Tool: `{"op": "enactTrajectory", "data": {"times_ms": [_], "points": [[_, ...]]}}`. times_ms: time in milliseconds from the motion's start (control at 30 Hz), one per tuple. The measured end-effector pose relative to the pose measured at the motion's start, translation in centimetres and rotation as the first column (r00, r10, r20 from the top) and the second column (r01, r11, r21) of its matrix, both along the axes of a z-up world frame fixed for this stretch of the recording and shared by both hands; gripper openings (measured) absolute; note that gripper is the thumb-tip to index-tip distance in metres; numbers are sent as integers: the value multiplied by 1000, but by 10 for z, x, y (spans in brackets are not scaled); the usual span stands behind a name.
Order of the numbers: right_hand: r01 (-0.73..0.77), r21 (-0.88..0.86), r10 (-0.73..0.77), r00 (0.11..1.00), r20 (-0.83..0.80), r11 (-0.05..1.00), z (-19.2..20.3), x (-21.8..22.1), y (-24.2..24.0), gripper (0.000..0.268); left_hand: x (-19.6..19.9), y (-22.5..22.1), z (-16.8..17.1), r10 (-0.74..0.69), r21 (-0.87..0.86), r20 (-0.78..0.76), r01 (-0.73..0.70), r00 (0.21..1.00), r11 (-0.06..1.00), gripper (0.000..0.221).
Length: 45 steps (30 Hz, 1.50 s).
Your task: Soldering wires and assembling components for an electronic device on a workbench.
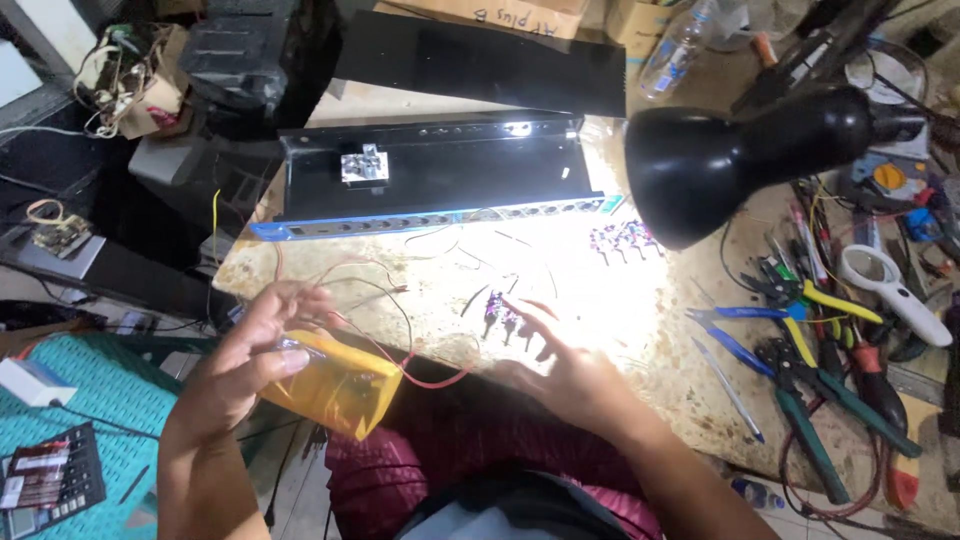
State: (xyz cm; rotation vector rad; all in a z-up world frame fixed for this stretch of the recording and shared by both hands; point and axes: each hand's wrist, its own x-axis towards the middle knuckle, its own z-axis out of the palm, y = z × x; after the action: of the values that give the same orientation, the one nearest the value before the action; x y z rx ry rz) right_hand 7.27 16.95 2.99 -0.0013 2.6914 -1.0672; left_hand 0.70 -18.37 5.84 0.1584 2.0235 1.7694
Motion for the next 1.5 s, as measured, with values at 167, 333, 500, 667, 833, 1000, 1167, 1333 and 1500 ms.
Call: {"op": "enactTrajectory", "data": {"times_ms": [167,333,500,667,833,1000,1167,1333,1500], "points": [[-119,-194,99,989,-107,974,-80,-23,-14,73,-8,7,-14,-182,243,-19,181,983,953,67],[-226,-498,20,923,-385,837,-146,-59,-46,71,-21,9,-30,-298,241,-125,321,946,916,83],[-325,-494,13,845,-534,806,-171,-100,-91,66,-26,8,-19,-431,162,-203,464,879,871,84],[-369,-374,-26,681,-732,851,-246,-138,-98,20,-27,-5,-22,-412,244,-148,437,899,866,87],[-231,-639,-3,939,-343,734,-119,-95,-39,6,-23,-7,3,-433,-158,-338,404,835,901,80],[-240,-570,155,969,-195,786,-17,-96,9,17,-27,7,-14,-328,-442,-454,110,828,890,83],[-206,-596,177,978,-108,776,15,-78,32,27,-36,26,-47,-62,-231,-822,-232,567,945,76],[-186,-529,140,982,-126,828,-10,-68,50,33,-34,46,-82,-38,-293,-801,-335,598,895,89],[-12,-171,-19,984,-175,985,14,-45,52,17,-21,53,-75,-166,-384,-887,-488,431,784,79]]}}
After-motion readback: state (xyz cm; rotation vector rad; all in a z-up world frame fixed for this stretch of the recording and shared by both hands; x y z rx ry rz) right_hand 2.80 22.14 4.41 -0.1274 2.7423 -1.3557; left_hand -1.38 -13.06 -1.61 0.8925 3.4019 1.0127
